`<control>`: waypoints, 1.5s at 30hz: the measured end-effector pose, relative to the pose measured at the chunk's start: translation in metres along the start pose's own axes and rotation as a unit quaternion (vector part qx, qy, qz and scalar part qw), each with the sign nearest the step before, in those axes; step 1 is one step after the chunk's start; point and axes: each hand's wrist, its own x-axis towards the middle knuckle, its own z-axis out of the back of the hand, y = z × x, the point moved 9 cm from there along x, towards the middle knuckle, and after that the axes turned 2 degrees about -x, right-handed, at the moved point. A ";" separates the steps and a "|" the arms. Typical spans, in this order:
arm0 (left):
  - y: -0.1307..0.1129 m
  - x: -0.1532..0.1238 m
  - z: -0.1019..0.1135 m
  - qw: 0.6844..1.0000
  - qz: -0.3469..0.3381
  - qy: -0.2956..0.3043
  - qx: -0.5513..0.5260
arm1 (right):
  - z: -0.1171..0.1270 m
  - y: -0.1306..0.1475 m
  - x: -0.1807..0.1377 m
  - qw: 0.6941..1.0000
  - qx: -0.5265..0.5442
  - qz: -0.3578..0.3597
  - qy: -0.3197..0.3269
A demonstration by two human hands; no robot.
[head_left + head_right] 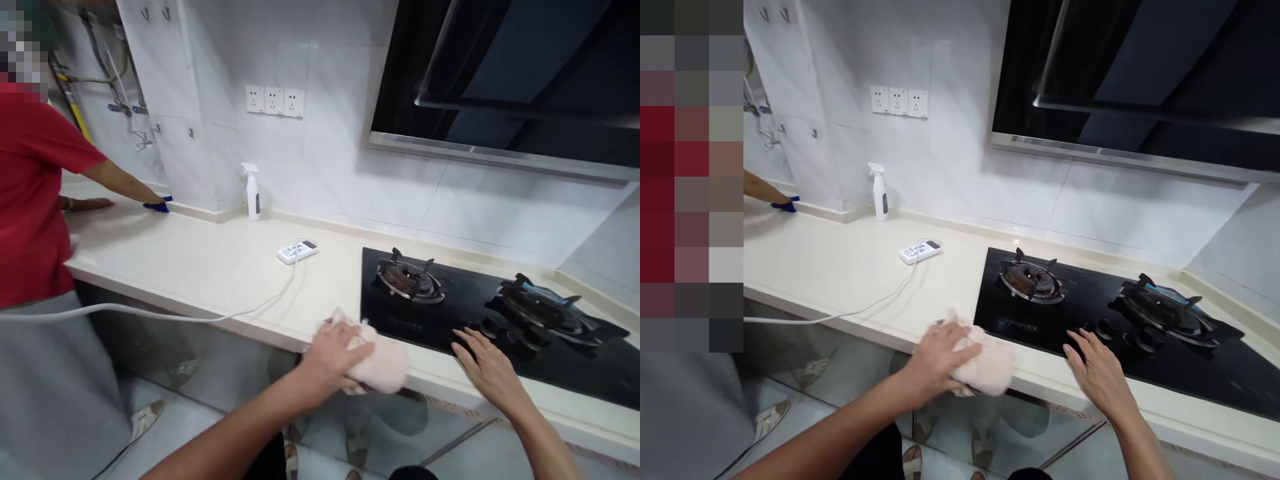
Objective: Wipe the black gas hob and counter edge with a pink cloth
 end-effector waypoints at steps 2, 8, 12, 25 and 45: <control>0.053 -0.039 0.023 0.998 0.040 -0.015 0.036 | 0.002 0.003 -0.001 1.000 -0.006 -0.006 0.000; 0.205 -0.139 0.104 0.974 0.177 0.063 0.129 | 0.014 0.016 -0.002 1.000 -0.016 -0.017 0.001; 0.242 -0.165 0.129 0.958 0.201 0.087 0.185 | 0.025 0.027 0.000 0.999 -0.020 -0.028 0.004; 0.065 -0.051 0.045 0.978 0.121 0.035 0.166 | 0.037 0.041 0.005 0.998 -0.031 -0.058 0.012; -0.055 0.031 -0.031 0.998 -0.036 0.039 0.038 | 0.010 0.010 -0.002 0.999 0.030 -0.037 -0.003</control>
